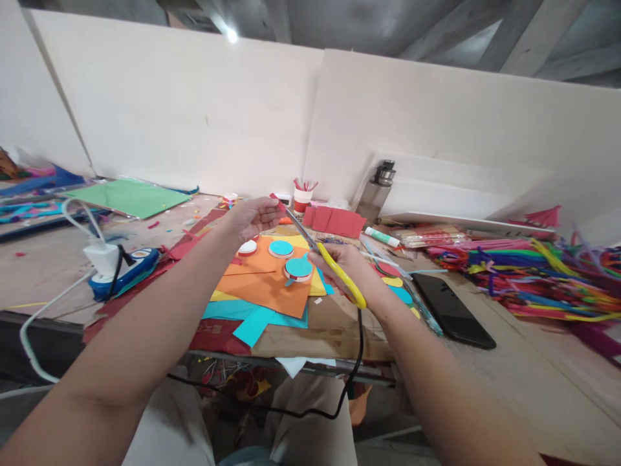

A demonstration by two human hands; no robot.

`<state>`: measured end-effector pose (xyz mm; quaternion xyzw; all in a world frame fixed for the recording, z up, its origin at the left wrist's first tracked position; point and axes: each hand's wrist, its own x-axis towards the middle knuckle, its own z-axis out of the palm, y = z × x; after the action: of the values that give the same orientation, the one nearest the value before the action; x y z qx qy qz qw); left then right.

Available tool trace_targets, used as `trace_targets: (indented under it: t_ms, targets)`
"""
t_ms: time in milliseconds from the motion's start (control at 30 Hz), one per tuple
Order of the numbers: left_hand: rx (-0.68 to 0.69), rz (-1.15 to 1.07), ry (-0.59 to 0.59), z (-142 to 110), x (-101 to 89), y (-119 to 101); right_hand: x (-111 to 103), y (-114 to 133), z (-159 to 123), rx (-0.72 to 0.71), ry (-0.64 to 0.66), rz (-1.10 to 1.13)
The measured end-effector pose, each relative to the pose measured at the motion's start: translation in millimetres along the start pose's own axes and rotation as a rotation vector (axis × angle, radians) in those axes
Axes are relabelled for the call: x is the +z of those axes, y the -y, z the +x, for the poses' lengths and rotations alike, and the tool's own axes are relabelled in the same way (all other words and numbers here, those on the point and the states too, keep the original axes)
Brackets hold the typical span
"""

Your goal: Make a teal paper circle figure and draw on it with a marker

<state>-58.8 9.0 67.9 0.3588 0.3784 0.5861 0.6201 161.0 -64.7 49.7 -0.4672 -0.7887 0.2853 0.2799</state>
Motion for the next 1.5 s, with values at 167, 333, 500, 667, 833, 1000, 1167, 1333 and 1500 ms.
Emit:
trace_targets:
  t_ms: [167, 333, 500, 667, 833, 1000, 1167, 1333, 1500]
  targets:
    - [0.004, 0.001, -0.006, -2.4, 0.8, -2.9, 0.4, 3.1, -1.7, -0.14, -0.058, -0.061]
    - [0.005, 0.015, -0.008, -3.9, 1.6, -3.9, -0.6, 4.2, -5.9, -0.063, 0.029, 0.019]
    - [0.005, 0.012, 0.006, -1.3, 0.3, -1.5, -0.4, 4.4, -6.3, -0.013, 0.05, 0.048]
    - [0.015, 0.012, 0.002, 0.7, -1.7, -0.6, 1.6, 3.8, -4.9, 0.034, 0.041, 0.051]
    - [0.011, 0.003, 0.003, 0.4, -1.9, -0.7, 2.4, 1.5, -4.1, 0.029, 0.029, 0.035]
    - [0.009, 0.005, -0.007, -2.0, -0.2, -1.9, 2.5, 1.2, -3.1, 0.031, 0.027, 0.022]
    - [0.006, 0.001, -0.01, -2.9, 0.4, -2.2, 2.6, 2.7, -2.9, 0.044, 0.013, 0.023]
    - [0.012, -0.005, 0.002, -1.5, -1.1, -1.4, 3.0, 1.5, -1.7, 0.042, 0.019, 0.023]
    - [0.013, -0.007, 0.007, -1.1, -2.0, -1.9, 3.7, 1.2, -1.2, 0.027, 0.013, 0.032]
